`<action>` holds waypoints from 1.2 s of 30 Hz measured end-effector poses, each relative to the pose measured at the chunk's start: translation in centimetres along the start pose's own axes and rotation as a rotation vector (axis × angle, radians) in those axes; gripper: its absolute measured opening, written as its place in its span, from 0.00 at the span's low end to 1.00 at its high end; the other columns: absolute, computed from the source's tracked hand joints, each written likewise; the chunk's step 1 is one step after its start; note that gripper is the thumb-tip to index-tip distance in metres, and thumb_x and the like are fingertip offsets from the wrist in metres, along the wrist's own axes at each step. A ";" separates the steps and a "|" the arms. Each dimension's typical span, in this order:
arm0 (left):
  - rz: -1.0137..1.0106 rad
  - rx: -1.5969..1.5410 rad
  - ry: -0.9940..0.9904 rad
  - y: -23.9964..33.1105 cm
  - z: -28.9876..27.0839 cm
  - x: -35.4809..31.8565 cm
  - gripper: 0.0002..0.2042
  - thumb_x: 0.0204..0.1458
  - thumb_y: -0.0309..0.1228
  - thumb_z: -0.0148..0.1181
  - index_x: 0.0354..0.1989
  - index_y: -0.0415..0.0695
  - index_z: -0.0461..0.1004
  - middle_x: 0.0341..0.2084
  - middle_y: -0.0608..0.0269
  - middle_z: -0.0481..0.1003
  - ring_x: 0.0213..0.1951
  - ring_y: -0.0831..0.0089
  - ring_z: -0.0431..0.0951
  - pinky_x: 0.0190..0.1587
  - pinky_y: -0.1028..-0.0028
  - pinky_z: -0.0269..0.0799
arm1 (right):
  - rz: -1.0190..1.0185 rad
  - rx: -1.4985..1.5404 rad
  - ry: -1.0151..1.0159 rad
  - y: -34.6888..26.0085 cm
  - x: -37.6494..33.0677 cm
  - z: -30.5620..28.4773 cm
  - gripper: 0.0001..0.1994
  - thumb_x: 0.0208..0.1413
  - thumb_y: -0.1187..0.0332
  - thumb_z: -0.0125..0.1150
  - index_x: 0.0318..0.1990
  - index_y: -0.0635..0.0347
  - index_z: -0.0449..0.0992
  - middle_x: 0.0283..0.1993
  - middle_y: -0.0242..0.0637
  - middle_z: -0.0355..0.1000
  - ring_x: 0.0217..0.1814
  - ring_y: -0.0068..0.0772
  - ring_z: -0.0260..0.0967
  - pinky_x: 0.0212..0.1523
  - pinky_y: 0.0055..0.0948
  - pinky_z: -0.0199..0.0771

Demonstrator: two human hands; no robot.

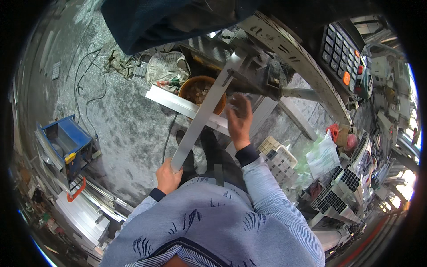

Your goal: The person assembles aluminum profiles into a cross-shaped frame by inserting smaller pieces into the ends of longer pieces. The person repeatedly aligns and inserts the components by hand, then places the assembled frame on the floor.

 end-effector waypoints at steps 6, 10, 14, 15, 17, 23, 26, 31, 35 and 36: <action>0.075 0.049 0.023 5.8 1.0 6.8 0.16 0.49 0.34 0.67 0.44 0.42 0.74 0.29 0.46 0.80 0.33 0.41 0.81 0.36 0.50 0.76 | -0.077 -0.148 0.390 -0.6 2.3 -11.1 0.20 0.58 0.78 0.65 0.58 0.63 0.70 0.53 0.37 0.74 0.51 0.28 0.72 0.53 0.27 0.74; 0.058 0.095 0.029 9.0 2.4 11.2 0.16 0.51 0.35 0.66 0.45 0.41 0.74 0.30 0.45 0.81 0.34 0.42 0.82 0.37 0.50 0.76 | -0.167 -0.327 0.672 -4.2 4.1 -16.5 0.20 0.55 0.73 0.68 0.53 0.65 0.69 0.47 0.40 0.73 0.47 0.28 0.71 0.50 0.29 0.72; 0.078 0.072 0.000 11.4 2.8 14.2 0.19 0.51 0.37 0.67 0.45 0.37 0.74 0.31 0.42 0.81 0.37 0.41 0.82 0.41 0.49 0.76 | -0.369 -0.670 0.604 -9.1 6.4 -17.2 0.17 0.55 0.69 0.70 0.49 0.65 0.74 0.45 0.38 0.76 0.46 0.28 0.72 0.49 0.31 0.72; 0.086 0.066 -0.003 11.9 2.9 14.8 0.20 0.51 0.38 0.68 0.45 0.36 0.74 0.32 0.41 0.81 0.38 0.40 0.81 0.42 0.48 0.76 | -0.316 -0.619 0.599 -9.2 7.1 -17.5 0.15 0.55 0.69 0.70 0.47 0.64 0.75 0.43 0.37 0.77 0.45 0.27 0.73 0.48 0.31 0.73; 0.068 0.080 -0.007 12.5 3.2 15.7 0.20 0.50 0.38 0.68 0.45 0.36 0.74 0.32 0.41 0.81 0.39 0.41 0.82 0.42 0.49 0.77 | -0.378 -0.582 0.546 -9.6 8.2 -17.3 0.11 0.55 0.69 0.70 0.43 0.63 0.78 0.40 0.36 0.78 0.42 0.26 0.73 0.47 0.31 0.74; 0.075 0.096 0.002 12.8 3.5 16.5 0.21 0.49 0.38 0.69 0.46 0.36 0.75 0.34 0.43 0.82 0.39 0.43 0.83 0.43 0.51 0.78 | -0.330 -0.350 0.586 -7.0 9.6 -18.1 0.09 0.58 0.68 0.69 0.40 0.64 0.77 0.37 0.35 0.78 0.39 0.24 0.74 0.44 0.29 0.74; 0.109 0.087 0.015 12.8 3.4 16.4 0.20 0.49 0.38 0.69 0.45 0.36 0.75 0.33 0.43 0.82 0.39 0.44 0.83 0.43 0.52 0.79 | -0.334 -0.321 0.617 -6.3 9.7 -18.3 0.10 0.58 0.68 0.69 0.41 0.64 0.77 0.37 0.35 0.78 0.39 0.25 0.74 0.43 0.30 0.75; 0.133 0.098 -0.023 12.9 3.4 16.8 0.21 0.50 0.39 0.69 0.45 0.35 0.74 0.32 0.42 0.82 0.38 0.44 0.84 0.42 0.52 0.79 | -0.368 -0.302 0.619 -6.5 9.9 -17.9 0.11 0.58 0.67 0.69 0.41 0.64 0.76 0.37 0.36 0.78 0.39 0.26 0.76 0.43 0.30 0.75; 0.138 0.124 -0.035 13.1 3.2 16.9 0.23 0.50 0.40 0.69 0.48 0.36 0.73 0.34 0.42 0.82 0.40 0.44 0.84 0.44 0.52 0.79 | -0.282 -0.372 0.617 -6.8 9.6 -17.4 0.13 0.57 0.65 0.69 0.43 0.64 0.76 0.38 0.40 0.80 0.41 0.33 0.79 0.45 0.33 0.76; 0.143 0.117 -0.050 13.1 3.1 16.8 0.24 0.50 0.40 0.69 0.49 0.36 0.73 0.35 0.41 0.82 0.40 0.44 0.84 0.45 0.53 0.78 | -0.270 -0.408 0.631 -7.1 9.6 -17.3 0.13 0.57 0.65 0.69 0.43 0.64 0.76 0.38 0.42 0.80 0.41 0.36 0.79 0.45 0.35 0.76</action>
Point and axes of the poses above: each hand's wrist, its own x-axis towards the middle knuckle, its own z-axis out of the palm, y = z × x, the point moved 7 cm from there along x, towards the middle knuckle
